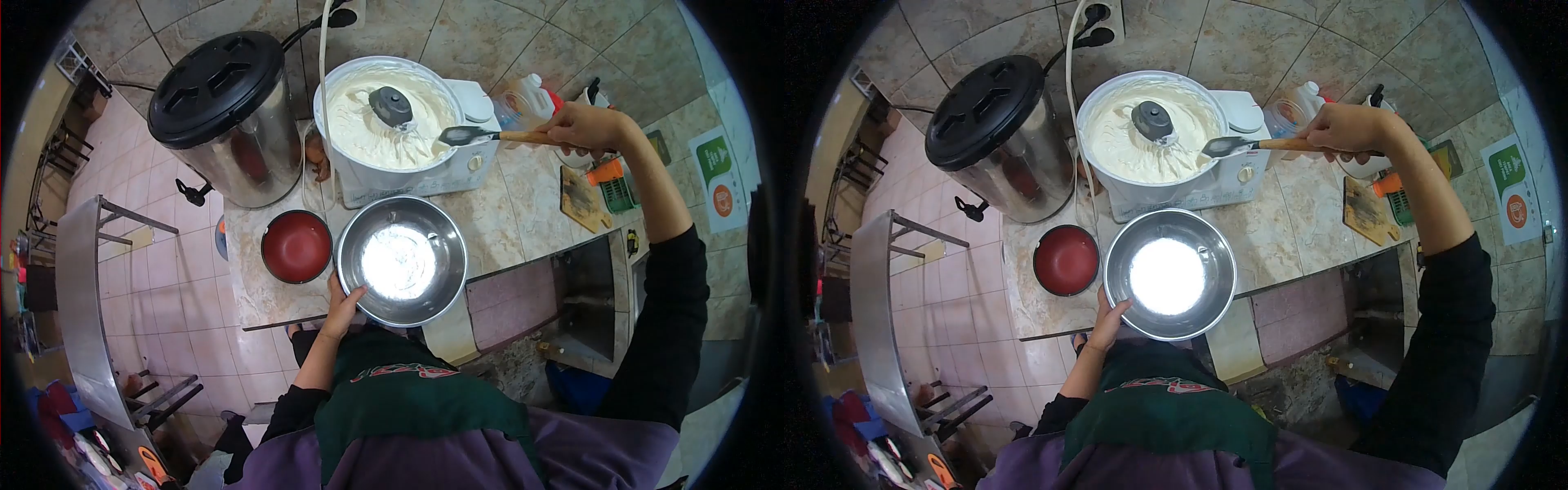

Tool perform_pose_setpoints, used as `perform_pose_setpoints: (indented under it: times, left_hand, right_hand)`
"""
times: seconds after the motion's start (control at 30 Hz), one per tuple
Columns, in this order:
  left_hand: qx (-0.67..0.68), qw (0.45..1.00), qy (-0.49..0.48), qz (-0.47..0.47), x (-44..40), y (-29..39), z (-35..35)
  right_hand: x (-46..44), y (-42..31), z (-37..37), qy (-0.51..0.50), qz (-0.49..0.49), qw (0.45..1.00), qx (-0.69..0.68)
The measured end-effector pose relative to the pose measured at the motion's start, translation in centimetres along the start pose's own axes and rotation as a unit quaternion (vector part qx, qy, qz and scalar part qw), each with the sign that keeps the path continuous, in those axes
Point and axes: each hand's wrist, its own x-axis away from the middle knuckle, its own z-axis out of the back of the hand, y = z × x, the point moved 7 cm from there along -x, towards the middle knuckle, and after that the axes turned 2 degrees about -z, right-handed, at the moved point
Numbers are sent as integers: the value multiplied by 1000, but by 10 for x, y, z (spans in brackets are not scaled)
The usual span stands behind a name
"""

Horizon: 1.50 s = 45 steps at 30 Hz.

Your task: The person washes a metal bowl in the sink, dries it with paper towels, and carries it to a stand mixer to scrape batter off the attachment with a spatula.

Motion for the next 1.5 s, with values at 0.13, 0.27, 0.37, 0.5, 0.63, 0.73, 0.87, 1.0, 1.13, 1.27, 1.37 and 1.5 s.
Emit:
perform_pose_setpoints:
  times: [0.13, 0.27, 0.37, 0.5, 0.63, 0.73, 0.87, 1.0, 1.13, 1.27, 1.37, 1.5]
  left_hand:
    - [3, 1000, -1, -9, -1, -3, 2]
    - [-23, 1000, 6, -13, -2, -5, 3]
    - [-4, 1000, 5, -20, -2, -4, 3]
    - [-13, 999, 3, -32, -3, -7, 5]
    - [-11, 1000, 3, -26, -3, -9, 5]
    - [15, 1000, -1, -9, -2, -8, 2]
    - [43, 999, -6, 9, -1, -9, 1]
    - [35, 999, 6, 31, 3, -3, -2]
    - [44, 998, 22, 28, 6, 3, -8]
    - [61, 997, 25, 33, 7, 0, -7]
    - [56, 997, 27, 47, 4, -2, -7]
    - [54, 995, 43, 74, 7, -3, -6]
  right_hand:
    - [7, -3, 8, 0, -19, 1000, 0]
    - [12, -3, 16, -5, -27, 999, 18]
    - [23, -6, 29, 28, -25, 997, 66]
    - [35, 0, 44, 86, 12, 991, 100]
    - [51, -12, 45, 284, 156, 931, 169]
    - [50, -21, 24, 390, 164, 876, 232]
    - [25, -30, -16, 458, 207, 800, 328]
    - [16, -27, -48, 493, 268, 754, 341]
    - [24, -1, -52, 499, 262, 751, 345]
    - [53, 16, -42, 485, 240, 755, 369]
    - [72, 23, -34, 500, 250, 740, 374]
    - [87, 25, -25, 511, 244, 729, 383]
